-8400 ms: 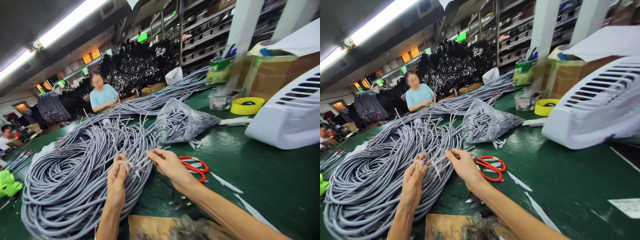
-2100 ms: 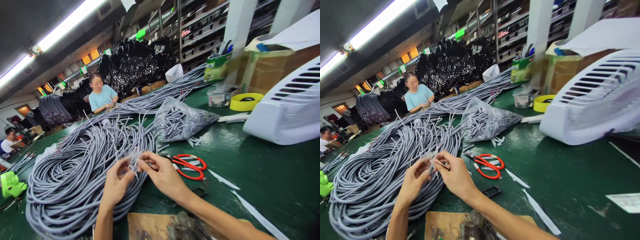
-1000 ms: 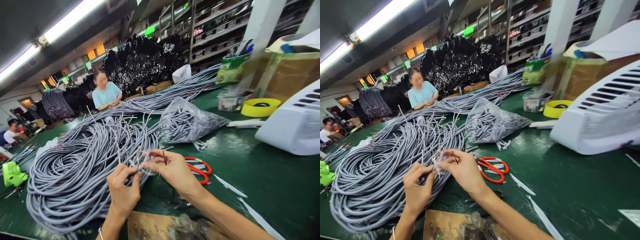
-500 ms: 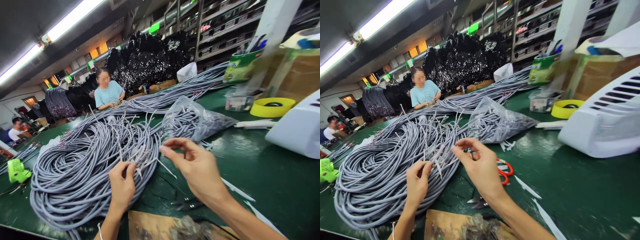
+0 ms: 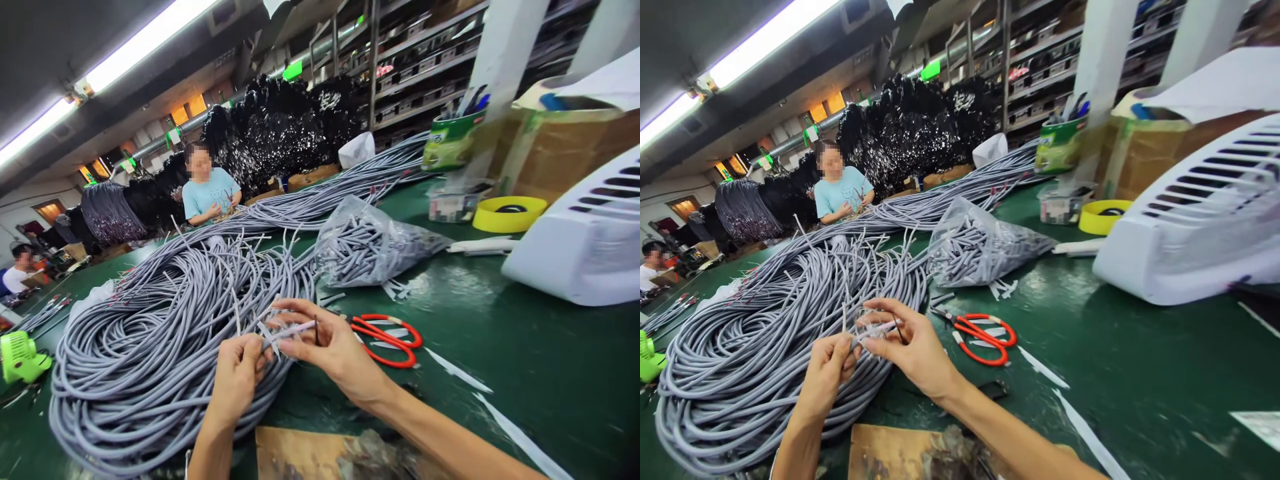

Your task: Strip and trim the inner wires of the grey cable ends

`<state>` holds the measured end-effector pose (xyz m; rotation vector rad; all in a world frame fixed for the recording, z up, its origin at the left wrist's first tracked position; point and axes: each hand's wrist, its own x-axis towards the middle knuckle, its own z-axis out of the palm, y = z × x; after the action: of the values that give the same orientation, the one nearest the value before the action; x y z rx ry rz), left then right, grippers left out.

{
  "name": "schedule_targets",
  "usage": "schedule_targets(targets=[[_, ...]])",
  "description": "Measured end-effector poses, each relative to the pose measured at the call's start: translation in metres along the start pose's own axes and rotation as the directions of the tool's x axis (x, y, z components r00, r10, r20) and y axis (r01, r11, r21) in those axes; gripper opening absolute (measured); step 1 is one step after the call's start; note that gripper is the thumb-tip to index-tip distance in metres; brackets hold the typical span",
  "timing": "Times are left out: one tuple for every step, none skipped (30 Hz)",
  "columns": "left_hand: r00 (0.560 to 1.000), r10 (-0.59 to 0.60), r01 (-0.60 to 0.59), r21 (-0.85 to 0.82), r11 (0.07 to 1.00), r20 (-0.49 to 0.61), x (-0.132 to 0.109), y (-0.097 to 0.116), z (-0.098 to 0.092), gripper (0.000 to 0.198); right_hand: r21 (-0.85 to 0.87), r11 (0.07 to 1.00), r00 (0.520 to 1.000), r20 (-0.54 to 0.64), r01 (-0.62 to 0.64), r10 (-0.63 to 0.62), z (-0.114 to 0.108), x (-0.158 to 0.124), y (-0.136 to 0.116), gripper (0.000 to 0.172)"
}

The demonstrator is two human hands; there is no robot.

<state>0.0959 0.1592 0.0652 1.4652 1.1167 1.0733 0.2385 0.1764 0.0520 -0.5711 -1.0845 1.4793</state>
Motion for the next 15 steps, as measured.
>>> schedule_targets(targets=[[1.0,-0.007,0.007,-0.018,1.0,0.014,0.0,0.0,0.0,0.052,-0.014,1.0,1.0,-0.03,-0.001,0.001,0.0,0.001,0.0,0.043],[1.0,-0.009,0.01,-0.03,0.999,0.023,0.0,0.0,0.0,0.052,-0.024,1.0,0.998,-0.065,-0.001,0.0,-0.001,0.001,0.001,0.04],[1.0,-0.009,0.01,-0.039,0.999,0.022,0.0,0.0,0.0,0.051,-0.032,0.999,0.995,-0.099,-0.001,-0.002,-0.001,0.002,0.002,0.038],[1.0,-0.007,0.007,-0.047,0.999,0.013,0.0,0.0,0.0,0.05,-0.038,0.999,0.993,-0.122,-0.003,-0.001,0.0,0.002,0.003,0.037],[1.0,0.001,-0.002,-0.054,0.999,-0.005,0.0,0.0,0.001,0.049,-0.039,0.999,0.991,-0.131,-0.007,0.001,0.0,0.002,0.003,0.037],[1.0,0.013,-0.015,-0.058,0.998,-0.028,0.0,-0.001,0.001,0.047,-0.034,0.999,0.992,-0.129,-0.009,0.004,0.001,0.002,0.004,0.037],[0.998,0.027,-0.031,-0.064,0.997,-0.052,0.0,-0.001,0.002,0.045,-0.023,1.0,0.993,-0.119,-0.01,0.007,0.002,0.002,0.004,0.038],[0.997,0.041,-0.046,-0.07,0.997,-0.07,0.001,-0.001,0.002,0.044,-0.011,1.0,0.994,-0.106,-0.011,0.01,0.003,0.001,0.005,0.038],[0.995,0.055,-0.061,-0.076,0.995,-0.085,0.001,-0.001,0.003,0.044,0.002,1.0,0.996,-0.091,-0.013,0.013,0.004,0.0,0.005,0.037],[0.993,0.067,-0.075,-0.081,0.994,-0.096,0.001,-0.001,0.003,0.045,0.016,1.0,0.997,-0.076,-0.019,0.02,0.006,0.0,0.005,0.036],[0.992,0.074,-0.083,-0.086,0.993,-0.102,0.001,-0.002,0.004,0.044,0.032,0.999,0.997,-0.063,-0.033,0.035,0.007,-0.001,0.005,0.034],[0.991,0.08,-0.09,-0.088,0.992,-0.109,0.002,-0.003,0.004,0.044,0.054,0.997,0.997,-0.048,-0.057,0.06,0.009,-0.002,0.005,0.034],[0.989,0.088,-0.098,-0.085,0.992,-0.121,0.002,-0.003,0.004,0.044,0.082,0.992,0.995,-0.032,-0.091,0.093,0.01,-0.002,0.005,0.034],[0.987,0.093,-0.103,-0.076,0.992,-0.13,0.002,-0.004,0.004,0.044,0.116,0.985,0.991,-0.016,-0.13,0.133,0.011,-0.002,0.006,0.034],[0.986,0.096,-0.105,-0.063,0.992,-0.135,0.003,-0.005,0.004,0.045,0.151,0.975,0.986,-0.007,-0.165,0.168,0.012,-0.002,0.007,0.035]])
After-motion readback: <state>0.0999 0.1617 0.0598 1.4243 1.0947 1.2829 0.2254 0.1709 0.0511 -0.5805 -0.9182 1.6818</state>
